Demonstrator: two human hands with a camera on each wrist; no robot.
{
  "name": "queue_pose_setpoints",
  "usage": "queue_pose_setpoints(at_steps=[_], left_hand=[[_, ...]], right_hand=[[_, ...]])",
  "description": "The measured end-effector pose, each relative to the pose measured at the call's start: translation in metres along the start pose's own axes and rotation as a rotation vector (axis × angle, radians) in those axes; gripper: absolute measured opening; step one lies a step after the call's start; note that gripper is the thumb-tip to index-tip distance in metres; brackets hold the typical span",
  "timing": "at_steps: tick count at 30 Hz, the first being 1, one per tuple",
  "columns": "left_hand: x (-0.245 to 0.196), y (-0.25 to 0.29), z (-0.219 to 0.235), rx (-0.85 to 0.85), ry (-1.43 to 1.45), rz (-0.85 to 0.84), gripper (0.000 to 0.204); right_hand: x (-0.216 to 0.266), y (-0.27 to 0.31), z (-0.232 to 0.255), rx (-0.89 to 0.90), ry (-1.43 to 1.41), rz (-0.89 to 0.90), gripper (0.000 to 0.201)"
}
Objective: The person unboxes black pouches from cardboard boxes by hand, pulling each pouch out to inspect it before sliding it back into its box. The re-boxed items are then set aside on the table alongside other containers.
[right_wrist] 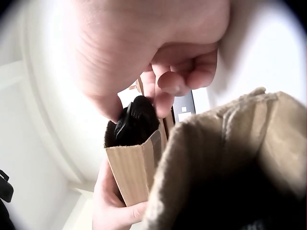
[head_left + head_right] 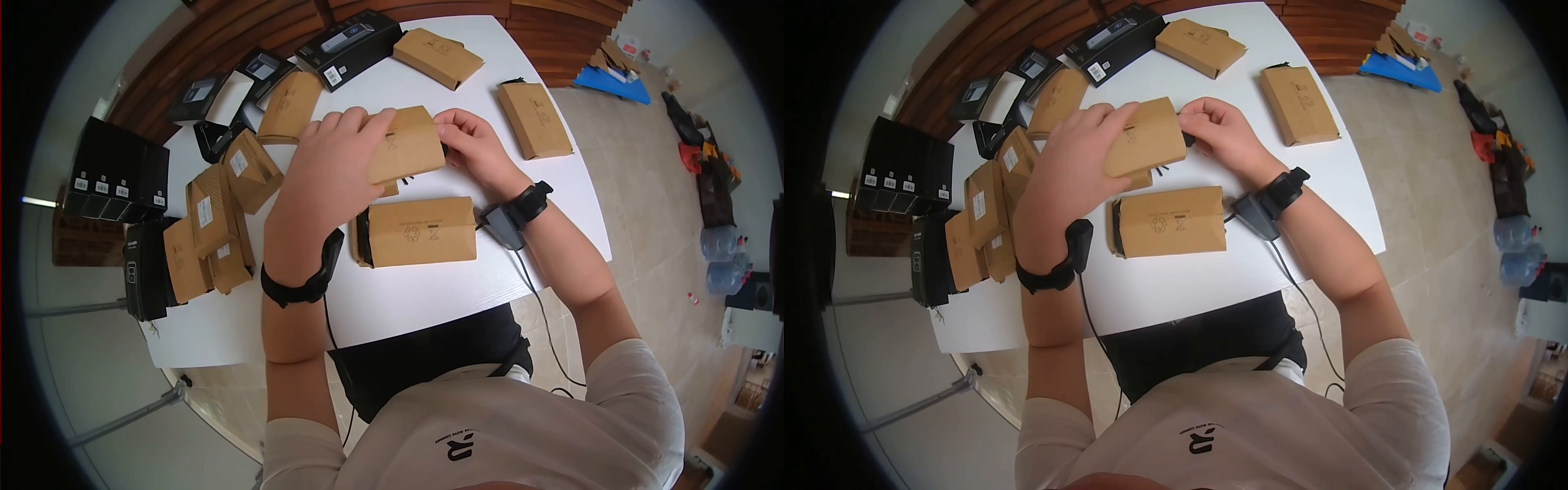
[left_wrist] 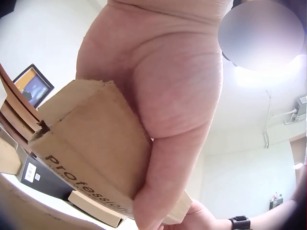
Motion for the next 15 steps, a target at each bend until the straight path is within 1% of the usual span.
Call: queue_pose_setpoints(at_steps=[1,3,4,6,10,12,14,15], left_hand=[[-0.001,-0.001,-0.003,-0.006,-0.004,-0.022,0.078],[-0.004,-0.002,-0.008,-0.011,-0.006,-0.046,0.077],[-0.007,-0.003,-0.009,-0.023,-0.011,-0.038,0.077],[-0.007,-0.003,-0.011,-0.033,-0.013,-0.028,0.076],[-0.002,-0.004,-0.014,-0.039,-0.040,-0.037,0.078],[-0.001,-0.005,-0.014,-0.050,-0.055,-0.036,0.078],[0.000,-0.006,-0.014,0.026,-0.041,0.018,0.080],[0.001,-0.006,-0.014,0.025,-0.041,0.020,0.080]], right_hand=[[-0.002,-0.001,0.002,-0.004,-0.002,0.004,0.019],[-0.008,-0.003,0.005,0.096,-0.058,0.023,0.018],[-0.005,-0.002,0.001,0.095,-0.058,0.022,0.018],[-0.002,0.001,-0.005,-0.012,-0.114,-0.036,0.016],[0.003,0.003,-0.007,-0.002,-0.076,-0.039,0.017],[0.005,0.003,-0.009,-0.020,0.010,0.058,0.016],[0.001,0.001,-0.006,-0.022,-0.024,0.040,0.014],[-0.001,0.001,-0.004,-0.023,-0.058,0.022,0.014]])
Point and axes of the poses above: each hand's wrist, its own y-axis away from the middle knuckle, its own z-axis out of the back of the hand, x = y × z, the point moved 3 cm from there along -y, towards the middle knuckle, and after that the axes turned 1 degree about -y, right-handed, at the moved point
